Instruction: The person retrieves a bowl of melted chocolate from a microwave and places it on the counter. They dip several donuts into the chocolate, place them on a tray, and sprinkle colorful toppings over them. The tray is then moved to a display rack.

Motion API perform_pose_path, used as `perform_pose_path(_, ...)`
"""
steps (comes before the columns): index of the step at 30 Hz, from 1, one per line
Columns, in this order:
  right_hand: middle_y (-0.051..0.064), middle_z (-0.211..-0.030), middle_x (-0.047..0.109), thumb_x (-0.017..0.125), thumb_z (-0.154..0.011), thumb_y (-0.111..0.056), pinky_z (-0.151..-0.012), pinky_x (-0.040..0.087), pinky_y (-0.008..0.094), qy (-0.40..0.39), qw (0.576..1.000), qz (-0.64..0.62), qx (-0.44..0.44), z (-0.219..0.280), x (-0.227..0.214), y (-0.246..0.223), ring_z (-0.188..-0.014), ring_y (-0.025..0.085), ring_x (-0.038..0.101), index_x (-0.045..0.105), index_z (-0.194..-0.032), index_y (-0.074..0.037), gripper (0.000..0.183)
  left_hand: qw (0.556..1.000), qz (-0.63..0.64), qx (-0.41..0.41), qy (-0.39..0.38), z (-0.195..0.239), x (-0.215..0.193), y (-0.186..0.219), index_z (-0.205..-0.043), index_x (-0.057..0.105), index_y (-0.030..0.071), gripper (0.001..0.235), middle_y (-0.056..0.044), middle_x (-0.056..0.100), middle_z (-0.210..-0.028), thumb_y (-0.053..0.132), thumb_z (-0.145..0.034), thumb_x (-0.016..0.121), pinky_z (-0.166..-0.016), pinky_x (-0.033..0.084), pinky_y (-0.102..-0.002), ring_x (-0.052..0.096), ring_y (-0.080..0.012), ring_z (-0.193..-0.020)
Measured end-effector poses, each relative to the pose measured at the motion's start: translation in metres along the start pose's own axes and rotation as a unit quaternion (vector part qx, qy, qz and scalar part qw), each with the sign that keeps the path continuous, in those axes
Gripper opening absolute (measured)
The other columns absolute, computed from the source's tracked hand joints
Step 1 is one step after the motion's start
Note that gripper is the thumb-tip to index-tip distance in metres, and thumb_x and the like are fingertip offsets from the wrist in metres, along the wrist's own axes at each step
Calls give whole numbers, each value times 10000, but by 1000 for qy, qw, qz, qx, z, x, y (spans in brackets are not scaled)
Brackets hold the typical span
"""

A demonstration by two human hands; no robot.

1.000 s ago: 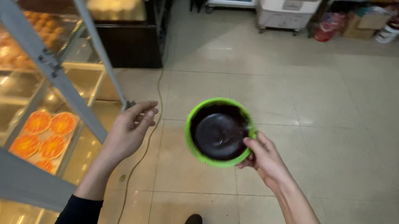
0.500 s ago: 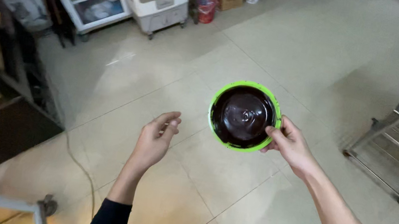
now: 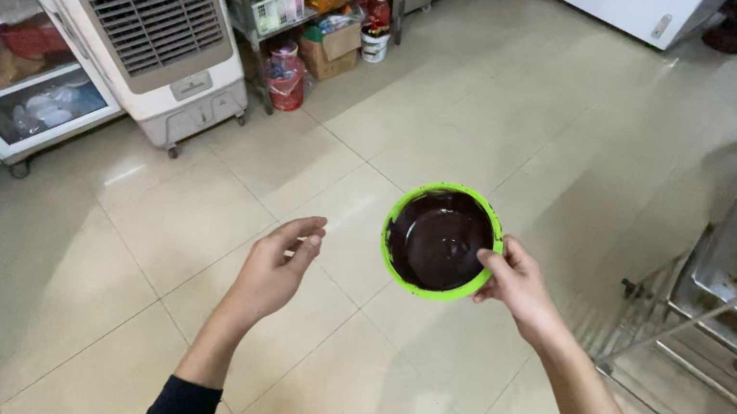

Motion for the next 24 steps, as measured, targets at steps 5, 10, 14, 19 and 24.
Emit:
perform_pose_path(5,13,-825,652,529,-973,-217,-643,539,325,-15,985,-149,85,-151,8,-17,-676,132,614,549,-1121,-133,171,1000,-9,-5,22,-136,-26,-43,-1329,650,63,389,-100,763,-1180,242,-988,592,-858,581,-323,740,-177,-967)
perform_pose_path(10,29,-800,617,541,-1005,-225,-647,533,332,4,982,-177,58,-340,-5,-21,-683,155,622,537,-1087,-103,148,999,-5,-12,45,-308,-55,-96,-1324,650,76,388,-72,758,-1174,259,-990,577,-794,573,-315,734,-162,-947)
perform_pose_path(14,33,-748,556,563,-1015,-233,-659,562,349,19,977,-204,55,-479,-15,-45,-676,186,628,512,-1053,-108,141,998,45,0,44,-483,-49,-121,-1300,673,70,370,-65,769,-1125,272,-1003,584,-759,559,-292,712,-143,-922)
perform_pose_path(19,37,-797,593,540,-1021,-235,-664,549,347,100,972,-205,63,-621,-43,-84,-703,171,626,537,-1046,-86,151,996,86,28,14,-674,-1,-117,-1288,674,63,376,-51,760,-1089,280,-990,601,-719,547,-285,706,-127,-890)
perform_pose_path(24,36,-791,567,538,-1029,-227,-670,552,344,117,972,-190,68,-792,-84,-94,-688,165,597,557,-1081,-92,146,995,67,76,1,-848,47,-154,-1290,670,49,384,-61,761,-1097,285,-994,604,-741,568,-299,731,-141,-886)
Point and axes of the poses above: each hand's wrist, its own z-axis away from the middle knuckle, its own x-axis out of the palm, y = z × x, the point moved 1 cm from there along -z, towards the middle knuckle
